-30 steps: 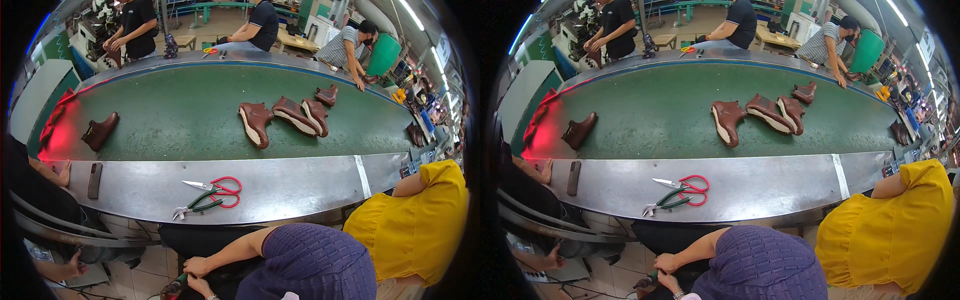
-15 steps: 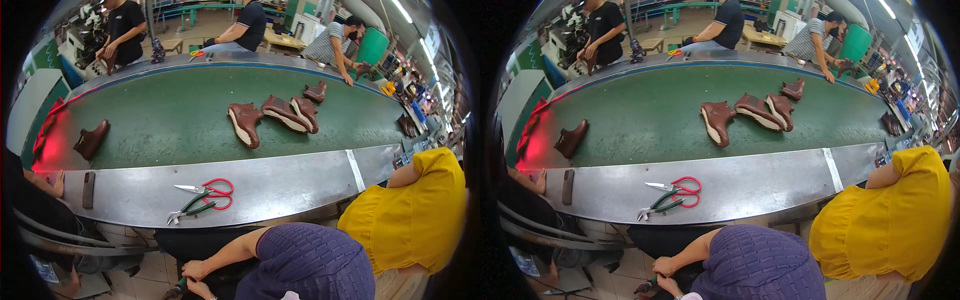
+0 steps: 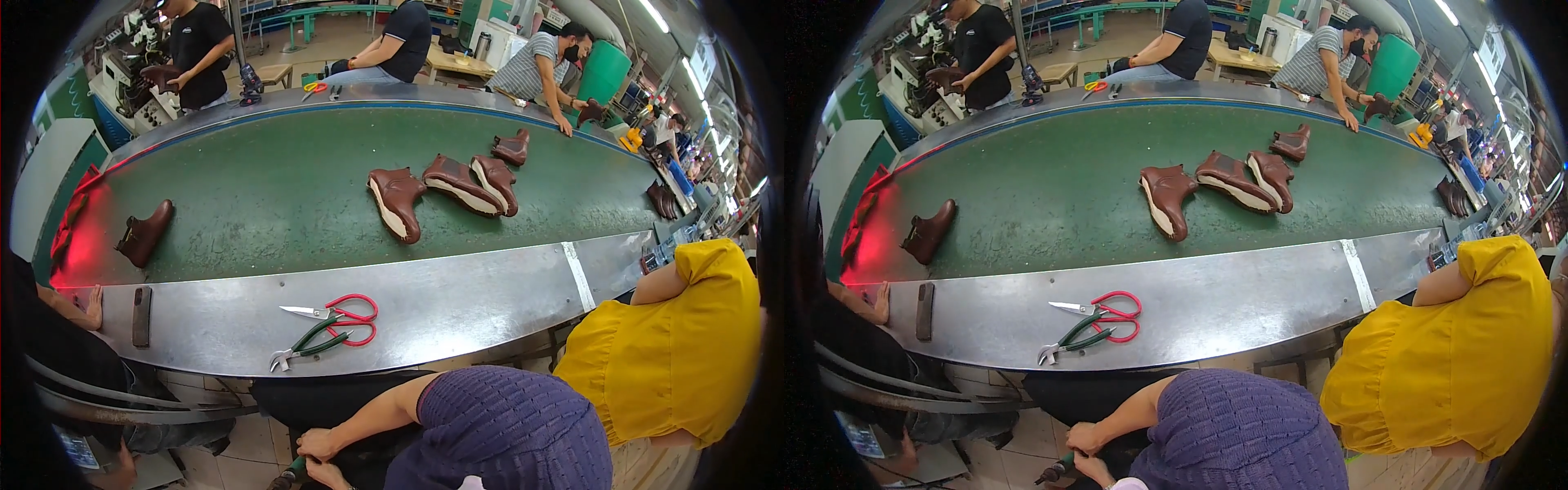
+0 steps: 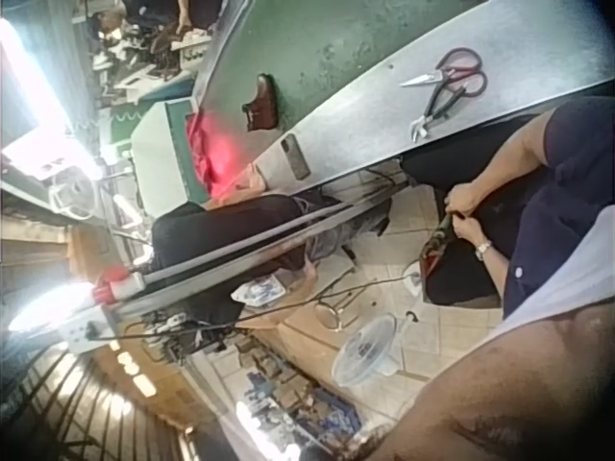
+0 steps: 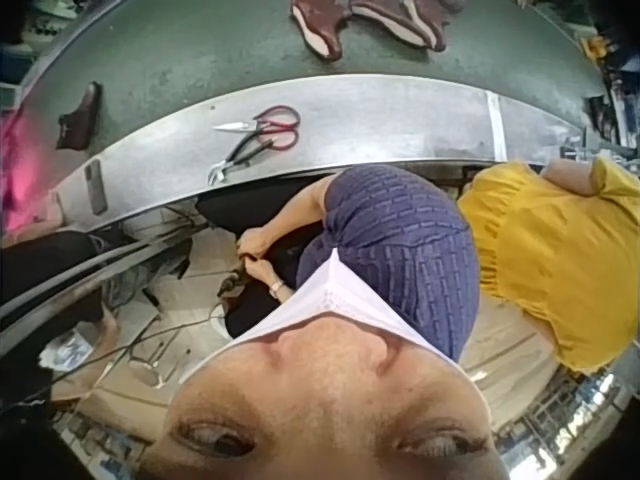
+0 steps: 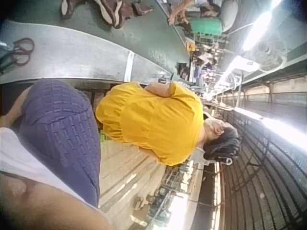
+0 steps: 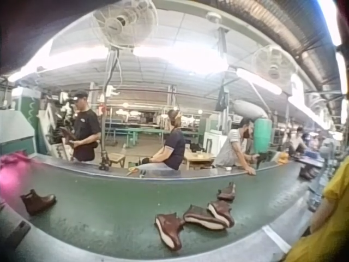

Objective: Trimming excess material and lasting a shoe upper using pliers and scissors.

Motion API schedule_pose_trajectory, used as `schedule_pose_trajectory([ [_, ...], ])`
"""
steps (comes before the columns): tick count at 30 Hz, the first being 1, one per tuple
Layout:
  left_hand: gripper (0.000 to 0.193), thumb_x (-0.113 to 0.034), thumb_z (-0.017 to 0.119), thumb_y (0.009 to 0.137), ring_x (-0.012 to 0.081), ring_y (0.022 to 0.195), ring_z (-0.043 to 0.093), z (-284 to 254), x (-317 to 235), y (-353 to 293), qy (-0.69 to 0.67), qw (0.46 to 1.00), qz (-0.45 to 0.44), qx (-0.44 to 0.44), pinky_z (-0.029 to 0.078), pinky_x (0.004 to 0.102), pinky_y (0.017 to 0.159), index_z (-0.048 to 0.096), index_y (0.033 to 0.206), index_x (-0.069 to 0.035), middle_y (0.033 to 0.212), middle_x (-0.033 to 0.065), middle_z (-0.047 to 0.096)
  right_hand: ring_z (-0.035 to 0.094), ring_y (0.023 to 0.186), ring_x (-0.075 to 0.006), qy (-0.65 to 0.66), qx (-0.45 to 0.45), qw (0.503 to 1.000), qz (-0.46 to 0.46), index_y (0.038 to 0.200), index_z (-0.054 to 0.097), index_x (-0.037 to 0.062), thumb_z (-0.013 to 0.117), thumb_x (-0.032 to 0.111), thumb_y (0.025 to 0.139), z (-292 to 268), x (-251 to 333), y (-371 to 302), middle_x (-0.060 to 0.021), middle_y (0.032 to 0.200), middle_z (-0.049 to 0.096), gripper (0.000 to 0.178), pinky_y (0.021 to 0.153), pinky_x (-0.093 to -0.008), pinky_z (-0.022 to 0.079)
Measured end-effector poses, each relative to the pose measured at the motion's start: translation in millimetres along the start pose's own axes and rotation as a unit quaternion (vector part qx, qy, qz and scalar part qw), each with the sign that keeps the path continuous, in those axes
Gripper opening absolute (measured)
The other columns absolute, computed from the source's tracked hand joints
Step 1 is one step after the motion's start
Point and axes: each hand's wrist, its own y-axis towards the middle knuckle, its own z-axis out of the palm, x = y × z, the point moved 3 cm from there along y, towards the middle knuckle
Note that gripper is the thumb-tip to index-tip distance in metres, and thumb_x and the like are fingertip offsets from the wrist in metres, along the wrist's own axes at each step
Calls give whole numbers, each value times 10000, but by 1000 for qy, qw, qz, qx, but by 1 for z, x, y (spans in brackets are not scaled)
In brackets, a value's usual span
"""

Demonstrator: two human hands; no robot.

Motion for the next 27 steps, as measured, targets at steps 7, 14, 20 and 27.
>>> schedule_pose_trajectory([
  [7, 266, -61, 533, 832, 330, 841, 649, 3, 2, 4, 0, 1000, 11, 0, 484, 372, 773, 611, 1024, 107, 947, 242, 675, 622, 827, -373, 15, -18, 1000, 13, 834, 639, 14, 694, 175, 632, 1, 1, 0, -189, 845, 619, 263, 706, -459, 498],
  [14, 262, -58, 532, 831, 330, 842, 648, 11, 2, 0, -2, 1000, 14, -4, 484, 370, 773, 612, 1018, 106, 947, 241, 675, 623, 821, -371, 18, -43, 999, 12, 807, 645, 32, 691, 154, 618, -5, -1, -6, -177, 808, 630, 230, 712, -464, 497],
  [20, 240, -53, 542, 820, 322, 868, 646, -34, -5, -31, -40, 994, -71, -75, 484, 368, 785, 619, 998, 88, 960, 226, 676, 610, 890, -356, 18, -21, 1000, -7, 854, 621, 32, 693, 180, 644, 7, 20, 6, -172, 903, 610, 268, 754, -437, 510],
  [27, 207, -71, 542, 819, 425, 918, 606, -12, -35, -17, 36, 991, -116, -52, 464, 479, 764, 628, 993, 2, 929, 247, 644, 613, 971, -338, 6, 4, 996, 85, 1032, 647, 61, 621, 168, 743, -24, 3, -14, -161, 1014, 631, 310, 822, -417, 515],
])
